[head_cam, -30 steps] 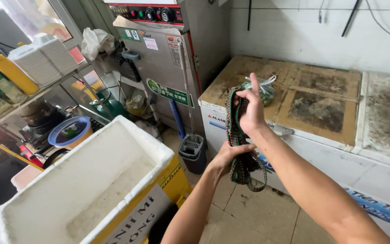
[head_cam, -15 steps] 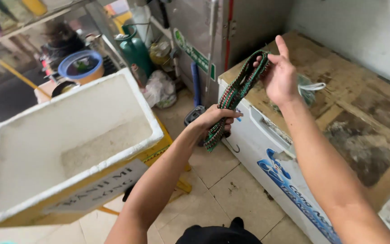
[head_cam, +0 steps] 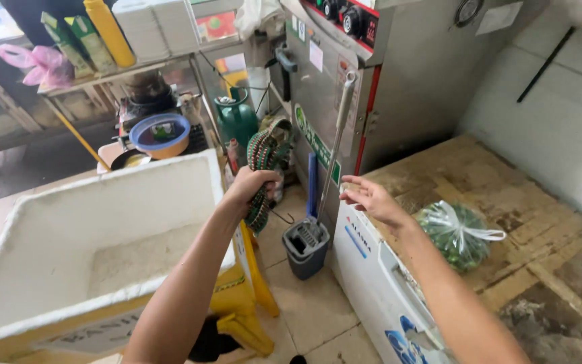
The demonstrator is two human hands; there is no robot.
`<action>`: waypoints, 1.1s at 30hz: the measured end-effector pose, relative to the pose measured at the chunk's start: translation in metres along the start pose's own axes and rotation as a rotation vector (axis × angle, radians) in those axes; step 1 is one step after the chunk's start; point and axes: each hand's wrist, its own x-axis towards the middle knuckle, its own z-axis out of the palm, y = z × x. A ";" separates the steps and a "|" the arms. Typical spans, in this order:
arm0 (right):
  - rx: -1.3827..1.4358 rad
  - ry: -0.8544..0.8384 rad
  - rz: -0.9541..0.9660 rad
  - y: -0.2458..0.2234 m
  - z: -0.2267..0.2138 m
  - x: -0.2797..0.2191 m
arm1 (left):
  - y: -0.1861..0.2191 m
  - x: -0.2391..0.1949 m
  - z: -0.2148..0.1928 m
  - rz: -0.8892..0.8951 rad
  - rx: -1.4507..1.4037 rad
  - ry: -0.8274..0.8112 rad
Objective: The recorder is seen organizing supplies such as plastic bags, bungee cords, and a yellow table in a bakery or cake shop environment.
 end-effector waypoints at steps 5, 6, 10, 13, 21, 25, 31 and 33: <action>-0.175 0.040 -0.160 -0.049 -0.024 0.017 | 0.068 0.087 -0.004 0.271 0.127 0.016; -0.184 0.059 -0.165 -0.058 -0.032 0.020 | 0.085 0.109 -0.001 0.280 0.124 -0.004; -0.295 0.165 -0.251 -0.091 -0.055 0.039 | 0.155 0.207 0.003 0.506 0.291 0.139; -0.431 0.336 -0.329 -0.135 -0.060 0.062 | 0.215 0.292 0.006 0.589 0.348 0.119; -1.046 0.838 -0.843 -0.240 -0.074 0.193 | 0.362 0.505 -0.007 0.556 0.573 0.080; -1.231 1.008 -0.752 -0.260 -0.087 0.222 | 0.410 0.610 0.000 0.638 0.880 0.320; -1.370 1.101 -0.625 -0.268 -0.116 0.245 | 0.460 0.725 0.033 0.767 0.945 0.329; -1.365 1.103 -0.602 -0.257 -0.134 0.247 | 0.476 0.766 0.053 0.796 0.955 0.298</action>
